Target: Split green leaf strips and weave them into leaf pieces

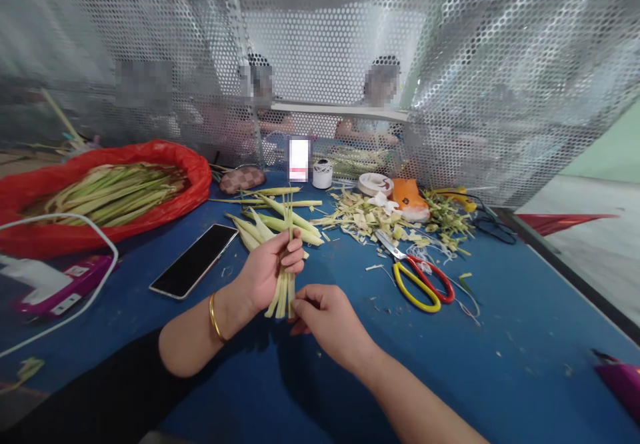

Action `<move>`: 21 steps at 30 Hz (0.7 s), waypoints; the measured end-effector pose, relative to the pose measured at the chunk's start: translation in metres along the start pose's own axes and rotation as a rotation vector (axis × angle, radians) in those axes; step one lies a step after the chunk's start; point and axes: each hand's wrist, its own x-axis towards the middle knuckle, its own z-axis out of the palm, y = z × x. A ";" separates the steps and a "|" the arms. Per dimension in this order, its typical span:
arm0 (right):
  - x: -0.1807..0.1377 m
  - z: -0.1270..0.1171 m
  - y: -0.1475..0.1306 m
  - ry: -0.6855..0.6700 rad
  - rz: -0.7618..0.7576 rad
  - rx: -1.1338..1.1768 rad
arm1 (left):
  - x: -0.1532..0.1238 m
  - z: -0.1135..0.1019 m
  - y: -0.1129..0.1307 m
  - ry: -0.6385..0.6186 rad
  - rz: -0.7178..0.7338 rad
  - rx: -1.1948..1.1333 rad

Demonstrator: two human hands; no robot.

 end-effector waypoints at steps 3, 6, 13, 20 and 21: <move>0.000 0.003 0.001 -0.024 0.026 0.118 | -0.001 0.000 -0.002 0.004 0.042 0.031; -0.002 0.007 0.002 -0.063 0.072 0.283 | -0.001 0.002 -0.004 0.003 0.078 0.069; -0.006 0.012 0.002 -0.153 0.135 0.641 | -0.008 0.006 -0.010 -0.066 0.251 0.308; -0.001 0.010 0.008 -0.270 0.252 0.912 | -0.022 0.011 -0.019 -0.133 0.420 0.468; -0.001 0.009 0.008 -0.273 0.246 0.917 | -0.022 0.011 -0.021 -0.136 0.427 0.480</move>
